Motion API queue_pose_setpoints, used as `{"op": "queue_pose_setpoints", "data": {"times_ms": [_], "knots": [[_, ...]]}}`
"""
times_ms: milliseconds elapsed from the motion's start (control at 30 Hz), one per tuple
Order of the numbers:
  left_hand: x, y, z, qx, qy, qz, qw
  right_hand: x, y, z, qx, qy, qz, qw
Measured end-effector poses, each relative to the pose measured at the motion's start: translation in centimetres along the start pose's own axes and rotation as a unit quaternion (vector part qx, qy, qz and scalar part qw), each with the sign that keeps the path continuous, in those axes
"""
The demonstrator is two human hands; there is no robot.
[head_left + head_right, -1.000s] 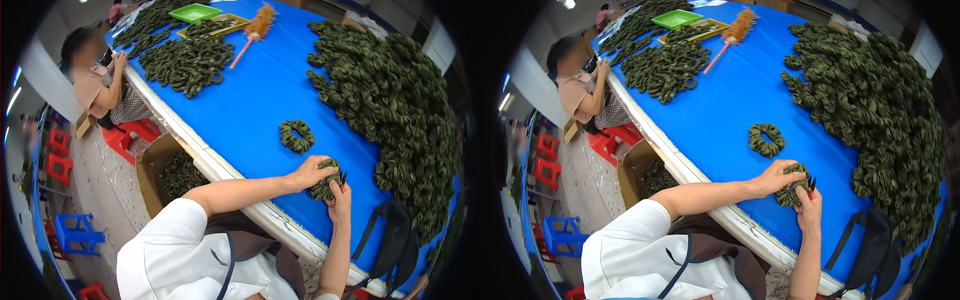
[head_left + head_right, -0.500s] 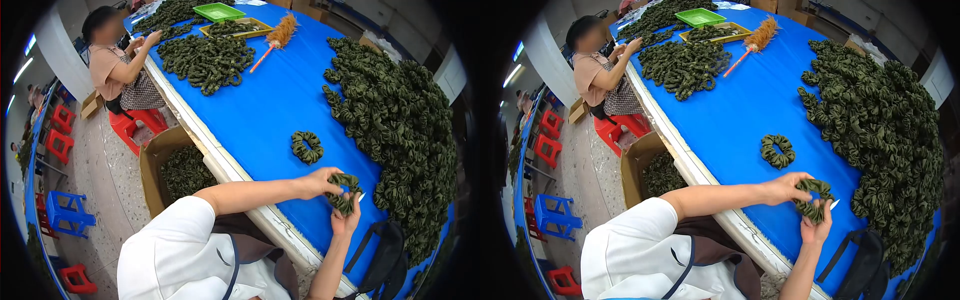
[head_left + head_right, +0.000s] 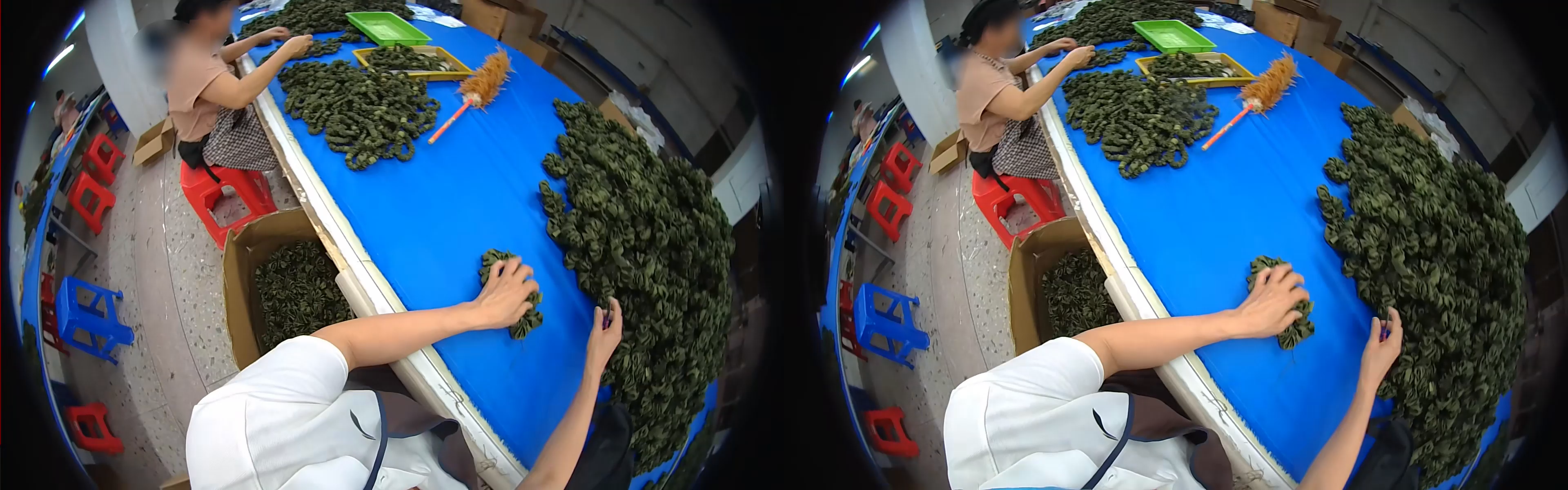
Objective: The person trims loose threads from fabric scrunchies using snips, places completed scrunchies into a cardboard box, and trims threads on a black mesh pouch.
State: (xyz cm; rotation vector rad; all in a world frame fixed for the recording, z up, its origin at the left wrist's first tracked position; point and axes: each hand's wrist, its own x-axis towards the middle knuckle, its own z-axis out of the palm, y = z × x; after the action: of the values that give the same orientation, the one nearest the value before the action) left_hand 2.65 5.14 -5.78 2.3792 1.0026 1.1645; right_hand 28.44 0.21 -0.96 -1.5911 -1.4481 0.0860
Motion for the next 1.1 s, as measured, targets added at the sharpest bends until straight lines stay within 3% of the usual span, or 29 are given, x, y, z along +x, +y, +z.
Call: {"op": "queue_pose_setpoints", "data": {"times_ms": [67,233,333,400,467,500,567,600,667,733,900,1000,1100], "knots": [[-0.2,-1.1,0.9,0.025,-0.001,0.016,1.000,3.3,-3.3,-0.2,-0.260,-0.106,0.180,0.943],[0.5,0.0,-1.5,0.065,-0.096,-0.024,0.993,5.6,8.2,3.3,-0.382,-0.089,0.159,0.906],[0.7,0.0,-2.2,0.059,-0.092,-0.039,0.993,5.4,9.0,3.0,-0.358,-0.093,0.120,0.922],[0.7,0.3,-2.0,0.055,-0.011,-0.004,0.998,4.7,2.8,1.9,-0.189,-0.191,0.209,0.940],[0.6,1.2,-2.6,-0.017,0.071,0.034,0.997,3.1,2.2,2.2,-0.120,-0.072,0.225,0.964],[0.6,1.4,-2.4,-0.018,0.071,0.029,0.997,2.6,2.8,2.0,-0.122,-0.076,0.225,0.964],[0.6,1.9,-2.0,-0.164,-0.058,0.047,0.984,1.9,3.8,1.7,0.066,-0.021,0.197,0.978],[0.4,2.2,-2.3,-0.165,-0.057,0.043,0.984,1.7,2.9,1.8,0.065,-0.025,0.198,0.978],[0.3,3.3,-3.4,-0.324,-0.163,-0.040,0.931,0.2,-1.4,1.4,0.328,-0.027,0.269,0.905],[0.1,3.9,-4.0,-0.468,-0.264,-0.119,0.835,-1.6,-4.7,1.4,0.565,-0.023,0.321,0.760],[0.1,3.7,-3.0,-0.528,-0.283,-0.201,0.775,-4.8,-6.3,1.9,0.594,-0.012,0.358,0.720],[-0.2,3.2,-0.6,-0.528,-0.246,-0.212,0.785,-7.1,-7.0,1.9,0.583,-0.059,0.368,0.722],[-0.6,2.7,1.2,-0.530,-0.213,-0.236,0.786,-9.0,-7.0,2.3,0.511,-0.106,0.387,0.760]]}}
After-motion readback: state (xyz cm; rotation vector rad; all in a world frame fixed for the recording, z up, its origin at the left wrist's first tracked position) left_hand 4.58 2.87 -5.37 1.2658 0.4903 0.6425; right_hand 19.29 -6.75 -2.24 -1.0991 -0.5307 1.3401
